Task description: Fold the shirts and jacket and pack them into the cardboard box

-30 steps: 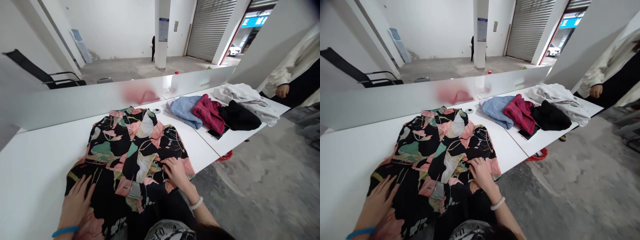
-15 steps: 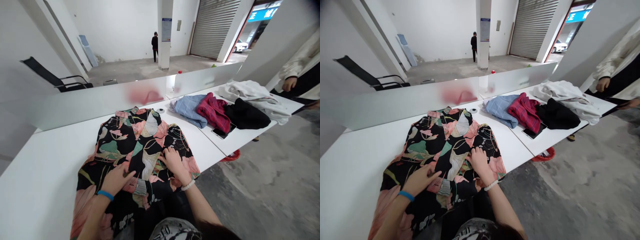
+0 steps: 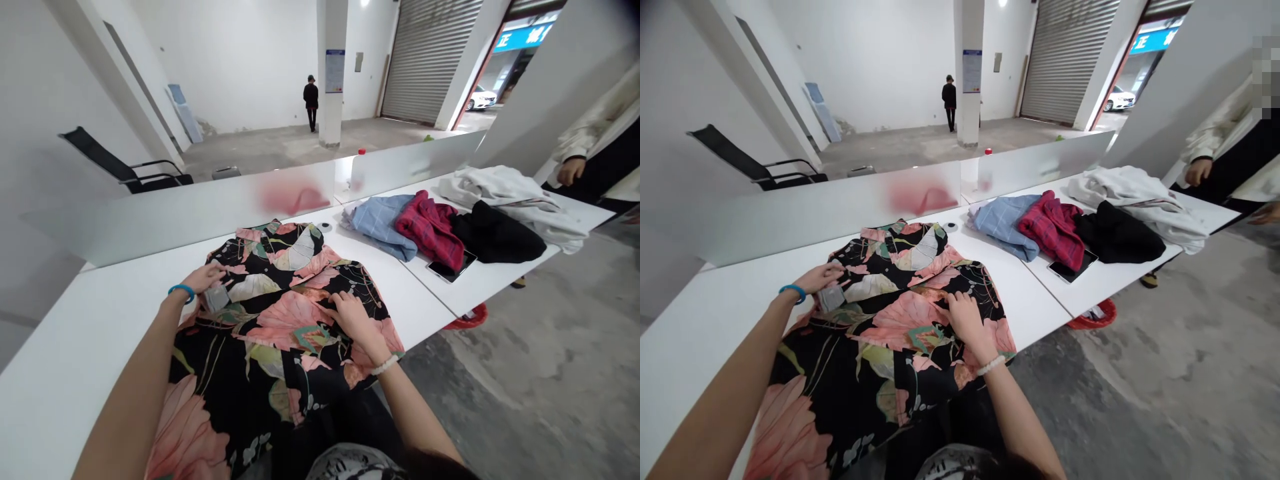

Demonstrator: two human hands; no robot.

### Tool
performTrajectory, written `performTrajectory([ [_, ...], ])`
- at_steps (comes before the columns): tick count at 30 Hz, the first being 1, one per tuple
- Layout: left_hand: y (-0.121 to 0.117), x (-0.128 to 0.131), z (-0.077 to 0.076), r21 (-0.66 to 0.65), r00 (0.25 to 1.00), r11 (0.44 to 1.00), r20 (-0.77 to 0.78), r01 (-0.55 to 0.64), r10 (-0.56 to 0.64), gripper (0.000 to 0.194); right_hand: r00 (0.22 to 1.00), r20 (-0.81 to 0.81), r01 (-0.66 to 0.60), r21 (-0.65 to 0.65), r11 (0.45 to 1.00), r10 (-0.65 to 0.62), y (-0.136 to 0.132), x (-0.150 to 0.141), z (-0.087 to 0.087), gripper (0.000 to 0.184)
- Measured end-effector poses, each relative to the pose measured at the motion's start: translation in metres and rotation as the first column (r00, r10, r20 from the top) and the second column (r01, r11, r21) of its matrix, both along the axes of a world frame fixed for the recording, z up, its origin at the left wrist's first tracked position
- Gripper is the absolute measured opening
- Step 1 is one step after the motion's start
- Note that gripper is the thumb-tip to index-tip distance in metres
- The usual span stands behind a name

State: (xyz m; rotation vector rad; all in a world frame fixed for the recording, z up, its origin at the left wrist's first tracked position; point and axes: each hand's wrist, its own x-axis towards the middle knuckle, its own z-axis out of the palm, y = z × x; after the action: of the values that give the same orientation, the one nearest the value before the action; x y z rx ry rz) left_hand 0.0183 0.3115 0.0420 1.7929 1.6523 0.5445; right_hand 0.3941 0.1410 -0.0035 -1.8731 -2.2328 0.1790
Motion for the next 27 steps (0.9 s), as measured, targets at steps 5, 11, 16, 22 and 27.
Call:
performTrajectory([
  [5,-0.002,-0.013,-0.039,0.014,0.994,1.000,-0.111,-0.005,0.006,0.042,0.977,0.090,-0.204,0.118,0.972,0.195,0.078,-0.014,0.020,0.024],
  [11,-0.014,-0.033,-0.057,0.172,0.928,0.984,-0.373,0.043,0.025,0.047,0.960,0.166,-0.228,-0.003,0.974,0.225,0.159,-0.003,0.011,0.026],
  [16,-0.007,-0.030,-0.053,0.157,0.857,0.987,-0.513,0.038,0.049,0.034,0.973,0.147,-0.184,0.010,0.983,0.180,0.170,0.007,-0.009,0.022],
  [22,-0.012,-0.048,-0.038,0.158,0.742,0.979,-0.640,-0.129,0.201,0.031,0.991,0.102,-0.086,0.032,0.996,0.083,0.179,0.036,-0.011,0.023],
  [27,-0.020,-0.061,-0.019,0.223,0.689,0.956,-0.664,-0.190,0.292,0.041,0.996,0.082,-0.037,0.071,0.997,0.032,0.180,0.050,-0.002,0.023],
])
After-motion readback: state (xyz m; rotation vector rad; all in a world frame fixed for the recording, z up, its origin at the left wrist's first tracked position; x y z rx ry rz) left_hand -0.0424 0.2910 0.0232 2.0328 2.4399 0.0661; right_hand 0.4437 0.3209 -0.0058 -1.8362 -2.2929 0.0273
